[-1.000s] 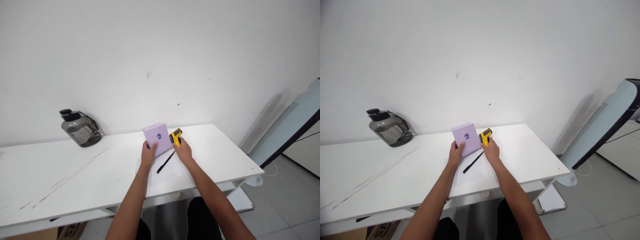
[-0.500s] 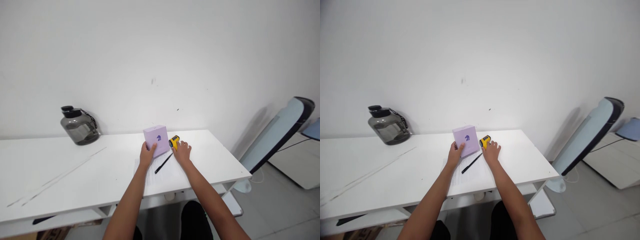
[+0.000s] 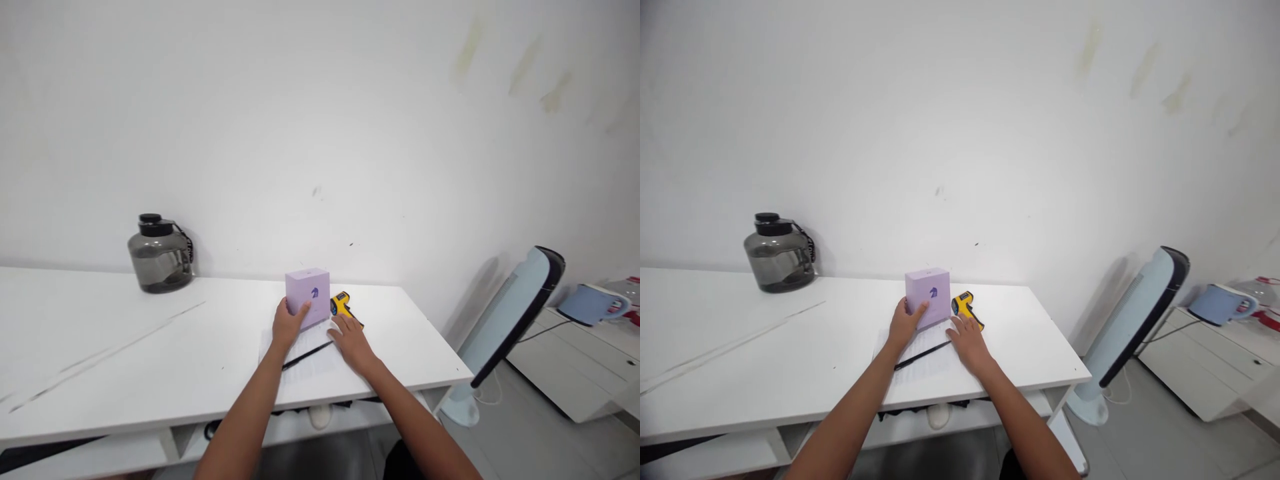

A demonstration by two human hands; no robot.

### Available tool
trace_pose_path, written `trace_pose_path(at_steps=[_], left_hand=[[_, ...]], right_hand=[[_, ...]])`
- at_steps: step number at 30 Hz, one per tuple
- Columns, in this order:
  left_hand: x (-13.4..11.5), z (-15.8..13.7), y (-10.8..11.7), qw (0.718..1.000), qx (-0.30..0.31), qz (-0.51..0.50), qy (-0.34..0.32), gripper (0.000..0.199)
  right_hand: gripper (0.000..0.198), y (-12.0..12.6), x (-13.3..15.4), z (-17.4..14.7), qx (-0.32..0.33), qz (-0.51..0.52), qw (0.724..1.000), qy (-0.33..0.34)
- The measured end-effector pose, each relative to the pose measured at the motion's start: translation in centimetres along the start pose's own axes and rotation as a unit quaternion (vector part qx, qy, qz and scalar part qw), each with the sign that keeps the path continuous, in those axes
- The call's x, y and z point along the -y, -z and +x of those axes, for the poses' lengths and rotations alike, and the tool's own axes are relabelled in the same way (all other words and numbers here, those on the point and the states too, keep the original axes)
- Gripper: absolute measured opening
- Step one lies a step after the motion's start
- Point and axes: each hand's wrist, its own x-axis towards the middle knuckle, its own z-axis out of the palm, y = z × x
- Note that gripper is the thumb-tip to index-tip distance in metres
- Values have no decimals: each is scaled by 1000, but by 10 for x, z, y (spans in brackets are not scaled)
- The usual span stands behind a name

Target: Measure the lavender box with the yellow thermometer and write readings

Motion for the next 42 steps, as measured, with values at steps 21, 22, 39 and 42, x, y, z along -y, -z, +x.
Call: trace_pose_path(at_steps=[21,22,39,42], left_hand=[[9,4,-7,998,-43,44,3,82],[9,4,-7,998,-42,41,7,81],[8,0,-8,997,-28,70,-13,81],[17,2,-9,996,-21,79,-33,84]], right_hand=[[22,7,6,-3,-27,278,960,-21],[24,7,6,-2,-37,274,959,-58],[35,14,2,-2,-89,470,868,-134],[20,18,7,-3,27,529,823,-207]])
